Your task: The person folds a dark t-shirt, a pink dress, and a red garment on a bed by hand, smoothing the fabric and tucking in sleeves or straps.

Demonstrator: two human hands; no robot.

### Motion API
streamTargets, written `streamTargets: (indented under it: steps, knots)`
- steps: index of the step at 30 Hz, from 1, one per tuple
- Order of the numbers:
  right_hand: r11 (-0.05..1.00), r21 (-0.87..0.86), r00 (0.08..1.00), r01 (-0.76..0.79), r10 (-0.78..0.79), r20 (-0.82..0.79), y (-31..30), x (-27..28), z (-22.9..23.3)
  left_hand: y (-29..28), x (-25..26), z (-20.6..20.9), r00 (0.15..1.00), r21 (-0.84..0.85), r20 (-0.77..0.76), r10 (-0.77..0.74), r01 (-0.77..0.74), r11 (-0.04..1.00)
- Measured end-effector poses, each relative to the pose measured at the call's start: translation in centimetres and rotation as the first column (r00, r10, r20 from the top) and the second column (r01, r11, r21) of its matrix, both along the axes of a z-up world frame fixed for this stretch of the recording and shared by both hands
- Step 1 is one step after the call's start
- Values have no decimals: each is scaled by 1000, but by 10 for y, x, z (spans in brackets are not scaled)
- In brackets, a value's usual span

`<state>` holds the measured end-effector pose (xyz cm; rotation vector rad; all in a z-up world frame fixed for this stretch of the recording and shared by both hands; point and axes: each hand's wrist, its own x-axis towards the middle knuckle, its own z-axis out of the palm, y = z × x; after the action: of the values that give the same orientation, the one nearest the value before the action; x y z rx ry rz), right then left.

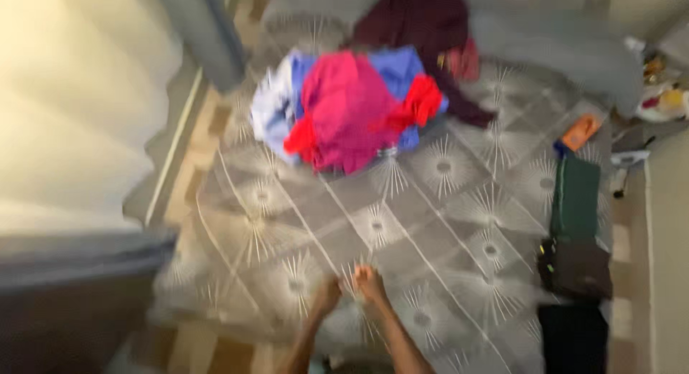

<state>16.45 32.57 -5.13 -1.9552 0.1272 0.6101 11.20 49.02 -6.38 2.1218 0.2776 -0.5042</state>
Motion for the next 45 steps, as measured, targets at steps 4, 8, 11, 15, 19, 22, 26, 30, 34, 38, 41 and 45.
streamTargets:
  steps: [4, 8, 11, 15, 19, 22, 26, 30, 34, 38, 41, 45]
  knots:
    - [901, 302, 939, 313, -246, -240, 50, 32, 5, 37, 38, -4, 999, -274, -8, 54, -54, 960]
    - [988, -2, 973, 157, -155, 170, 97, 75, 5, 65, 83, -40, 946, -114, 325, -10, 50, 992]
    - [968, 146, 974, 204, -215, 64, 120, 106, -8, 79, 102, -34, 979, -250, 183, 96, -48, 967]
    - [943, 169, 958, 286, -276, -83, 136, 149, -28, 88, 145, -15, 990, -300, -1, 143, -137, 944]
    - [979, 98, 957, 177, -194, 217, 144, 194, -40, 87, 163, -21, 983, -408, 12, 185, -164, 898]
    - [985, 113, 832, 133, -173, 527, 153, 232, -30, 85, 168, -32, 988, -386, -12, 152, -145, 911]
    - [829, 445, 859, 339, -465, 212, 184, 296, -2, 77, 169, -47, 976, -346, -134, 172, -208, 915]
    - [607, 498, 732, 619, -675, -87, 212, 365, 7, 73, 159, -54, 980, -409, -19, 198, -188, 893]
    - [724, 103, 720, 682, -689, 79, 211, 397, -25, 83, 150, -49, 981, -422, -29, 194, -188, 887]
    - [462, 508, 513, 727, -857, 45, 179, 370, -46, 94, 139, -31, 970, -401, -50, 236, -236, 885]
    - [-30, 849, 543, 528, -756, -365, 113, 329, -41, 105, 125, -22, 967, -341, -61, 247, -253, 905]
    - [-81, 809, 616, 583, -604, -505, 31, 247, -3, 110, 118, -17, 944, -388, -99, 316, -329, 861]
